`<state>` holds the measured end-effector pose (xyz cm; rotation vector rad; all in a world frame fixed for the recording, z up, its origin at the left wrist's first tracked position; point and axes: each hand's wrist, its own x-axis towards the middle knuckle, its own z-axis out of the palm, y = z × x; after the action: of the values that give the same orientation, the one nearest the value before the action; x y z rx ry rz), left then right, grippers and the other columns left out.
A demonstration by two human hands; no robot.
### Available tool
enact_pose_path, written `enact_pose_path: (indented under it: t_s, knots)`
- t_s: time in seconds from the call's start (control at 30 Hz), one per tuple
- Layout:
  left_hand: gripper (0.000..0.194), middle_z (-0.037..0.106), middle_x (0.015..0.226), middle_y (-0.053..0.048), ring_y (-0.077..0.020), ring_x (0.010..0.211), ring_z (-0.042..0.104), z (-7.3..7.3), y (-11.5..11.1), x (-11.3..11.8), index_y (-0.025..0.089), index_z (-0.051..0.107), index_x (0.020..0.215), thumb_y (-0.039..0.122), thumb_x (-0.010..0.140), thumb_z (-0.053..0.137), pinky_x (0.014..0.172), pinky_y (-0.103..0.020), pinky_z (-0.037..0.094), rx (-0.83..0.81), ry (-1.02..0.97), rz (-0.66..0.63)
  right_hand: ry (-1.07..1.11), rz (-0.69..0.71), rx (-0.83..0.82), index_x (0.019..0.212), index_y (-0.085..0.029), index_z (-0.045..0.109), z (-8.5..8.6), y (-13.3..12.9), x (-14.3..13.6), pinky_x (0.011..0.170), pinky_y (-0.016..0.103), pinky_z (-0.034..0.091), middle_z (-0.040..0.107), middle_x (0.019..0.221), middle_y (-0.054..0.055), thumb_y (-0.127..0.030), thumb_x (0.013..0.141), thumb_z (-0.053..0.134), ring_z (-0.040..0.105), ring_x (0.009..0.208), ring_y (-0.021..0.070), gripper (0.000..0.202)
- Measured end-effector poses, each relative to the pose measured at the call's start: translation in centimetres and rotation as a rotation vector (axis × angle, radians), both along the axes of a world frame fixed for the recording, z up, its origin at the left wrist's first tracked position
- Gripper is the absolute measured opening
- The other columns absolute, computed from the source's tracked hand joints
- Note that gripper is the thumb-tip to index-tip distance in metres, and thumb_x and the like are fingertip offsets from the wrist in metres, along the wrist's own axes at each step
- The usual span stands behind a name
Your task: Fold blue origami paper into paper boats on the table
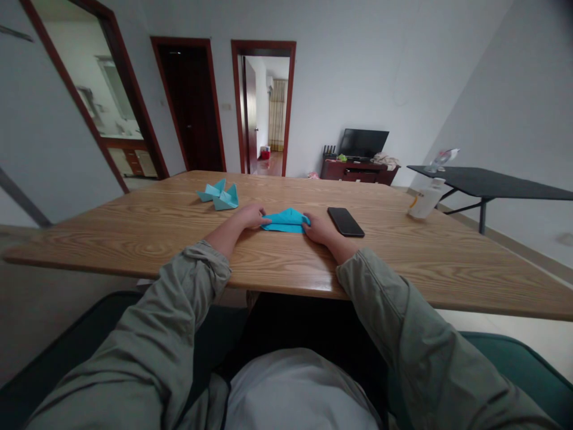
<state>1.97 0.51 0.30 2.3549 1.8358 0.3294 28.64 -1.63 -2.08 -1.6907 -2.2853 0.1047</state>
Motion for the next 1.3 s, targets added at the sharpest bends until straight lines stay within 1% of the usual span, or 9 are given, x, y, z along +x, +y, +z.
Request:
enact_pose_path:
  t_s: [0.27, 0.43, 0.5, 0.63, 0.77, 0.87, 1.0, 1.13, 1.3]
  knots:
    - [0.057, 0.071, 0.107, -0.008, -0.0227, 0.091, 0.064, -0.1, -0.1, 0.3, 0.022, 0.066, 0.12, 0.057, 0.076, 0.061, 0.073, -0.026, 0.046, 0.056, 0.042, -0.025, -0.015, -0.023, 0.008, 0.141, -0.016, 0.044, 0.4, -0.6, -0.2, 0.098, 0.035, 0.042, 0.059, 0.131, 0.015, -0.042, 0.094, 0.046, 0.059, 0.115, 0.028, 0.054]
    - [0.055, 0.065, 0.121, -0.01, -0.0262, 0.103, 0.062, 0.0, -0.5, 1.0, 0.025, 0.066, 0.121, 0.057, 0.077, 0.059, 0.081, -0.029, 0.047, 0.19, 0.131, 0.001, -0.007, -0.038, -0.006, 0.14, -0.017, 0.047, 0.7, -0.8, -0.3, 0.096, 0.034, 0.043, 0.062, 0.128, 0.015, -0.04, 0.093, 0.048, 0.06, 0.113, 0.0278, 0.052]
    - [0.051, 0.066, 0.119, -0.01, -0.0266, 0.105, 0.061, 0.0, -0.8, 1.4, 0.026, 0.066, 0.121, 0.054, 0.079, 0.058, 0.081, -0.03, 0.047, 0.227, 0.153, -0.014, 0.002, -0.036, -0.006, 0.139, -0.016, 0.047, 0.7, -0.7, -0.3, 0.096, 0.033, 0.042, 0.061, 0.128, 0.015, -0.038, 0.093, 0.05, 0.059, 0.114, 0.0276, 0.052]
    - [0.043, 0.069, 0.112, -0.008, -0.0271, 0.101, 0.062, 0.1, -1.4, 2.0, 0.027, 0.067, 0.117, 0.048, 0.081, 0.057, 0.081, -0.033, 0.047, 0.211, 0.165, -0.045, 0.024, -0.034, 0.007, 0.14, -0.013, 0.046, 0.4, -0.4, -0.2, 0.099, 0.033, 0.041, 0.059, 0.132, 0.017, -0.034, 0.091, 0.051, 0.057, 0.117, 0.0279, 0.054]
    - [0.04, 0.07, 0.106, -0.007, -0.0243, 0.097, 0.062, 0.2, -1.6, 2.0, 0.026, 0.067, 0.115, 0.043, 0.08, 0.059, 0.079, -0.03, 0.047, 0.212, 0.125, -0.051, 0.059, -0.043, 0.046, 0.141, -0.01, 0.045, 0.0, 0.1, -0.1, 0.099, 0.032, 0.04, 0.057, 0.134, 0.017, -0.03, 0.089, 0.054, 0.056, 0.119, 0.0274, 0.057]
    - [0.038, 0.07, 0.1, -0.006, -0.022, 0.09, 0.063, 0.3, -1.6, 2.0, 0.024, 0.066, 0.112, 0.042, 0.079, 0.06, 0.076, -0.029, 0.047, 0.207, 0.079, -0.074, 0.077, -0.011, 0.093, 0.135, -0.013, 0.053, 0.0, 0.2, 0.1, 0.095, 0.031, 0.043, 0.062, 0.128, 0.015, -0.026, 0.085, 0.057, 0.059, 0.113, 0.0263, 0.052]
    - [0.035, 0.07, 0.096, -0.005, -0.0195, 0.084, 0.063, 0.3, -1.5, 1.9, 0.023, 0.068, 0.109, 0.04, 0.081, 0.055, 0.071, -0.026, 0.046, 0.186, 0.062, -0.097, 0.079, 0.04, 0.139, 0.116, -0.016, 0.065, 0.4, -0.1, 0.2, 0.09, 0.028, 0.045, 0.068, 0.114, 0.012, -0.02, 0.081, 0.057, 0.063, 0.104, 0.0238, 0.036]
    - [0.032, 0.071, 0.095, -0.005, -0.0185, 0.083, 0.062, 0.1, -1.0, 1.8, 0.021, 0.07, 0.103, 0.038, 0.081, 0.053, 0.068, -0.025, 0.044, 0.191, 0.07, -0.129, 0.104, 0.046, 0.184, 0.11, -0.017, 0.067, 0.7, -0.3, 0.2, 0.089, 0.027, 0.045, 0.069, 0.109, 0.011, -0.017, 0.078, 0.057, 0.063, 0.102, 0.0213, 0.033]
    - [0.032, 0.071, 0.101, -0.005, -0.0186, 0.088, 0.062, -0.3, -0.8, 1.8, 0.022, 0.071, 0.102, 0.038, 0.082, 0.052, 0.072, -0.025, 0.044, 0.184, 0.065, -0.214, 0.15, 0.042, 0.174, 0.109, -0.02, 0.068, 0.5, -0.2, 0.1, 0.084, 0.027, 0.048, 0.071, 0.105, 0.007, -0.018, 0.076, 0.061, 0.064, 0.095, 0.0201, 0.033]
